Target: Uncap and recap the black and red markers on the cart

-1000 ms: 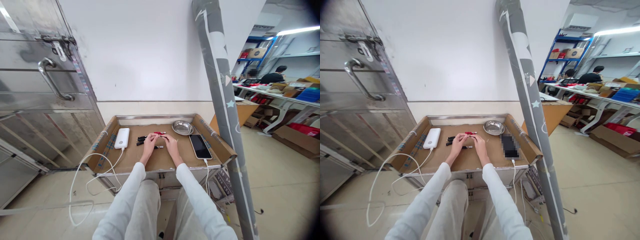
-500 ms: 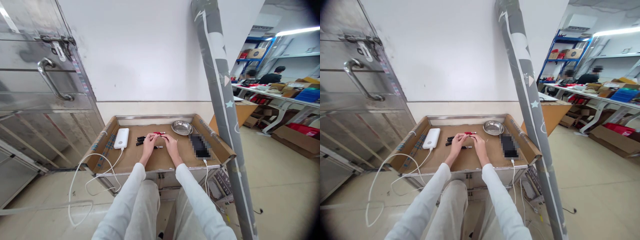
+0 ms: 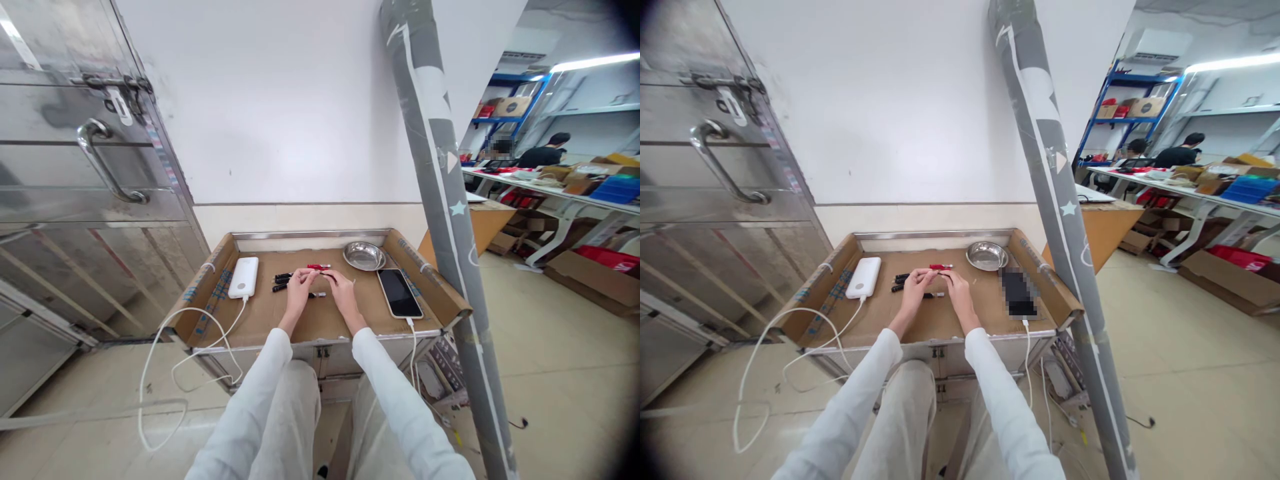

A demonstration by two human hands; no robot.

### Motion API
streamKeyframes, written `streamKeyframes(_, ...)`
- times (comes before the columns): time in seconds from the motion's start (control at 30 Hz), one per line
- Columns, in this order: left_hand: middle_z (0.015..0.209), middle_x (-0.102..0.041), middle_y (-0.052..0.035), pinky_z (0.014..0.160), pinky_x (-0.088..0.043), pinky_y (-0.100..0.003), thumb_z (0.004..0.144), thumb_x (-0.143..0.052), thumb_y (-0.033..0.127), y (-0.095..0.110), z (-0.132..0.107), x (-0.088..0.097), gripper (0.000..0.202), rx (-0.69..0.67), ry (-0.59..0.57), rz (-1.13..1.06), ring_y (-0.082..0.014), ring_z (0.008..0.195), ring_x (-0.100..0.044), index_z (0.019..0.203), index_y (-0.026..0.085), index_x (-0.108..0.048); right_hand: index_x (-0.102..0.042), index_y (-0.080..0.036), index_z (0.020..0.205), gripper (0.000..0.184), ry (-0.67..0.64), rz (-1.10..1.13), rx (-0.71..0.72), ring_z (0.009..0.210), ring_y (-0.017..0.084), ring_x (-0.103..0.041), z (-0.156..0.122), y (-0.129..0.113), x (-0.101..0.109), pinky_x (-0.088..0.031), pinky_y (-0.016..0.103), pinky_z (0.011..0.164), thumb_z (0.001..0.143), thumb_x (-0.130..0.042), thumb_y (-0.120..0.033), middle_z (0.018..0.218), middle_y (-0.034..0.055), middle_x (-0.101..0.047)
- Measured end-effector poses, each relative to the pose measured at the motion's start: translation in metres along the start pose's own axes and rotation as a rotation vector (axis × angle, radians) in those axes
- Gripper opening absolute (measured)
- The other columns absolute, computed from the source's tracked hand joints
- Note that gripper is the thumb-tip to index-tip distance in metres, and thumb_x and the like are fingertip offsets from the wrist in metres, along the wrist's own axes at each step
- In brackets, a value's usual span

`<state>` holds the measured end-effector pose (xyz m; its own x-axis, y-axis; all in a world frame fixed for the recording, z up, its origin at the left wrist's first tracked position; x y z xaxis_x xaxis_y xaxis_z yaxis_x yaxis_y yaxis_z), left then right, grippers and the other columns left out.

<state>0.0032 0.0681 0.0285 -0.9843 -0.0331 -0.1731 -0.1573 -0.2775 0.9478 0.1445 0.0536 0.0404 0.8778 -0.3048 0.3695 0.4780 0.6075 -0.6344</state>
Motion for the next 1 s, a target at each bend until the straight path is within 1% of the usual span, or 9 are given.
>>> streamKeyframes(0.2,0.093,-0.071,-0.0107,0.085,-0.051,-0.036,0.076,-0.066,0.043,-0.007,-0.001,0.000,0.034,0.022,-0.003,-0.057,-0.0204,0.092,-0.067,0.092,0.014,-0.059,-0.067,-0.021,0.099,0.024,-0.016,-0.006,0.007,0.092,0.018,-0.067,0.000,-0.001,-0.001,-0.050,0.032,0.088,0.092,-0.044,-0.025,0.100,0.0058,-0.071)
streamKeyframes(0.3,0.093,-0.071,-0.0097,0.085,-0.051,-0.036,0.079,-0.063,0.040,-0.005,-0.004,-0.002,0.029,0.002,-0.007,0.021,-0.0197,0.090,-0.067,0.091,0.015,-0.059,-0.066,-0.022,0.101,0.024,-0.032,-0.015,0.004,0.093,0.018,-0.067,0.000,-0.002,-0.002,-0.050,0.032,0.089,0.092,-0.044,-0.025,0.101,0.0051,-0.071)
streamKeyframes(0.43,0.094,-0.070,-0.0074,0.085,-0.049,-0.033,0.084,-0.058,0.030,0.010,-0.007,-0.005,0.015,-0.108,-0.037,0.306,-0.0184,0.089,-0.067,0.089,0.016,-0.061,-0.065,-0.021,0.103,0.024,-0.056,-0.016,0.019,0.094,0.018,-0.066,-0.001,-0.002,-0.004,-0.050,0.031,0.088,0.093,-0.044,-0.025,0.103,0.0055,-0.070)
streamKeyframes(0.53,0.098,-0.069,-0.0068,0.086,-0.048,-0.033,0.087,-0.052,0.025,0.016,-0.010,-0.005,0.014,-0.188,-0.078,0.496,-0.0180,0.092,-0.065,0.094,0.017,-0.061,-0.066,-0.020,0.100,0.026,-0.051,-0.014,0.030,0.094,0.018,-0.066,-0.001,-0.002,-0.003,-0.050,0.032,0.089,0.093,-0.042,-0.026,0.102,0.0061,-0.071)
streamKeyframes(0.67,0.116,-0.063,-0.0087,0.098,-0.038,-0.040,0.085,-0.059,0.026,0.011,-0.019,-0.004,0.029,-0.260,-0.220,0.866,-0.0223,0.111,-0.057,0.112,0.020,-0.057,-0.067,-0.020,0.098,0.028,0.044,-0.046,-0.008,0.100,0.018,-0.064,-0.002,0.000,0.005,-0.048,0.034,0.094,0.093,-0.041,-0.025,0.104,0.0065,-0.070)
streamKeyframes(0.77,0.105,-0.065,-0.0055,0.097,-0.035,-0.041,0.087,-0.057,0.030,0.004,-0.026,-0.004,0.017,-0.292,-0.325,1.067,-0.0218,0.106,-0.057,0.100,0.021,-0.061,-0.069,-0.020,0.095,0.030,0.063,-0.103,-0.044,0.105,0.019,-0.062,-0.004,0.001,0.008,-0.046,0.036,0.097,0.094,-0.038,-0.023,0.106,0.0070,-0.070)
streamKeyframes(0.83,0.099,-0.066,-0.0049,0.094,-0.037,-0.039,0.090,-0.052,0.029,0.005,-0.027,-0.001,0.014,-0.317,-0.291,1.070,-0.0204,0.101,-0.058,0.094,0.020,-0.062,-0.069,-0.020,0.094,0.031,0.045,-0.152,-0.063,0.100,0.020,-0.064,-0.006,0.001,0.008,-0.048,0.036,0.094,0.094,-0.038,-0.022,0.103,0.0072,-0.070)
streamKeyframes(0.93,0.098,-0.064,-0.0062,0.089,-0.042,-0.036,0.092,-0.048,0.026,0.012,-0.024,0.004,0.015,-0.340,-0.158,0.955,-0.0199,0.094,-0.059,0.097,0.019,-0.061,-0.069,-0.020,0.097,0.031,0.000,-0.225,-0.057,0.095,0.020,-0.065,-0.010,0.000,0.005,-0.050,0.037,0.090,0.093,-0.038,-0.021,0.101,0.0074,-0.070)
streamKeyframes(1.0,0.098,-0.063,-0.0068,0.087,-0.045,-0.035,0.092,-0.048,0.025,0.016,-0.023,0.004,0.016,-0.359,-0.111,0.887,-0.0201,0.093,-0.059,0.098,0.019,-0.060,-0.069,-0.020,0.100,0.031,-0.032,-0.262,-0.026,0.097,0.021,-0.064,-0.011,-0.002,0.002,-0.049,0.038,0.091,0.093,-0.038,-0.019,0.104,0.0079,-0.070)
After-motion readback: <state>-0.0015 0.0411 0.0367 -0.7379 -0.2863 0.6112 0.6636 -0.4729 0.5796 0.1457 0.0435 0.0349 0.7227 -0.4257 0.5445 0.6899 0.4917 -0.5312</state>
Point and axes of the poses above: each hand's wrist, its own z-axis towards the middle knuckle, its own x-axis out of the back of the hand, y = z × x, the point moved 6 cm from there along z, towards the middle knuckle
